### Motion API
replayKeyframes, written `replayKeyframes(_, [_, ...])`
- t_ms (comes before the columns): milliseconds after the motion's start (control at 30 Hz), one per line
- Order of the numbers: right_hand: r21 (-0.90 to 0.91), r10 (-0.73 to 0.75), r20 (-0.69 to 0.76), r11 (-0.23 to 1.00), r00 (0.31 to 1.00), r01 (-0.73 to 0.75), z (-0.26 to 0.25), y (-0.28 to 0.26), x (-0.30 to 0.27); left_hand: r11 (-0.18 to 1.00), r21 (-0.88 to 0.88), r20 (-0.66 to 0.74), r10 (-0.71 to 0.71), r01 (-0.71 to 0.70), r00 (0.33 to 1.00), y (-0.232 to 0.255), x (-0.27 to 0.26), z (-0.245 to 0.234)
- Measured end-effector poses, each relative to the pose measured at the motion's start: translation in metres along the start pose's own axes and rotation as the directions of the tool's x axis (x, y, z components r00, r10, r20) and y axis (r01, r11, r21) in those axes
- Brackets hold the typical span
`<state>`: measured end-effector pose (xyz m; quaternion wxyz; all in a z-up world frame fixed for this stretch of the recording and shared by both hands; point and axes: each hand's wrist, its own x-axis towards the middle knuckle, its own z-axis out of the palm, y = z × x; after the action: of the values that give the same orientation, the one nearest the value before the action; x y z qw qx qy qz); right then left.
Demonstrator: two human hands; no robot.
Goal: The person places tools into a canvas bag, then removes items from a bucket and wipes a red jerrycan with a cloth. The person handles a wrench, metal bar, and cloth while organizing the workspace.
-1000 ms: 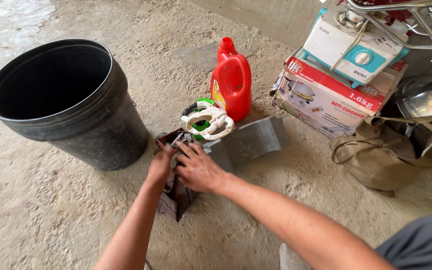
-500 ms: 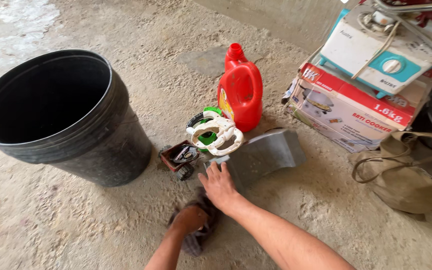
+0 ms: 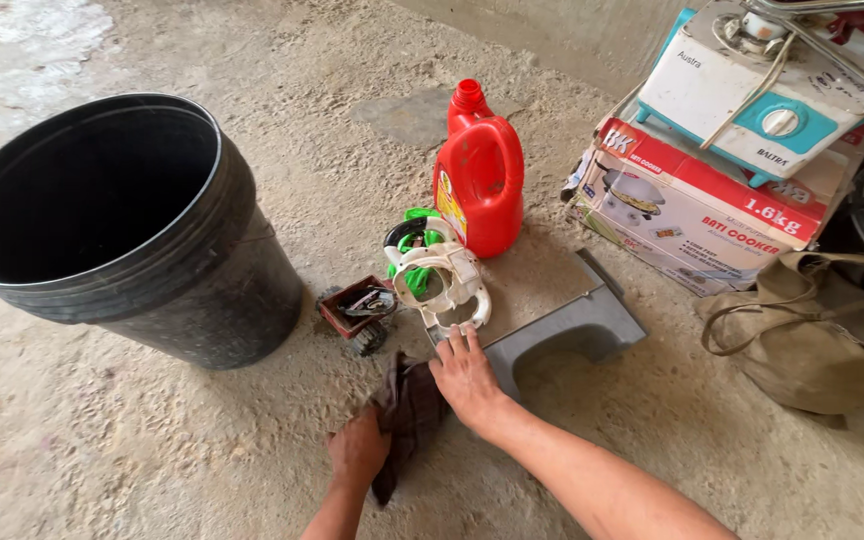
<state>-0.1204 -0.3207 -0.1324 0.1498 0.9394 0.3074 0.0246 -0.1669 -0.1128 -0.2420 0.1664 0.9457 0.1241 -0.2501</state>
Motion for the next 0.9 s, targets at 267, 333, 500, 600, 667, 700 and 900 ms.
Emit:
replayKeyframes(267, [0.678,0.131,-0.261,0.731,0.957,0.085,-0.012,0.009,0.005,0.505,-0.793,-0.322,0.125,-0.340,0.938,0.028,0.025,-0.040])
replayKeyframes(333, [0.903,0.124,0.039,0.420,0.992,-0.088,-0.020,0.011,0.011,0.177,-0.964,-0.206,-0.020,-0.200,0.978,0.024,0.027,-0.056])
replayKeyframes(500, [0.802,-0.023,-0.082,0.592,0.996,0.079,-0.041,0.008,0.019,0.275,-0.961,-0.045,-0.071,-0.024,0.996,0.026,0.017,-0.091])
replayKeyframes(600, [0.605,-0.203,-0.044,0.774,0.978,0.188,-0.042,0.002,0.017,0.845,-0.535,-0.297,-0.184,-0.003,0.937,0.032,0.005,-0.091])
replayKeyframes(667, [0.545,-0.166,-0.054,0.821,0.985,0.168,-0.037,0.003,0.022,0.842,-0.533,-0.347,-0.308,0.084,0.886,0.034,0.002,-0.091])
replayKeyframes(700, [0.574,-0.077,-0.052,0.814,0.996,0.093,-0.033,0.006,0.026,0.884,-0.465,-0.403,-0.261,0.049,0.877,0.036,0.002,-0.091])
replayKeyframes(900, [0.771,0.555,0.081,0.492,0.828,-0.405,0.000,0.040,0.084,0.931,-0.361,-0.435,-0.122,-0.048,0.892,0.038,0.039,-0.107])
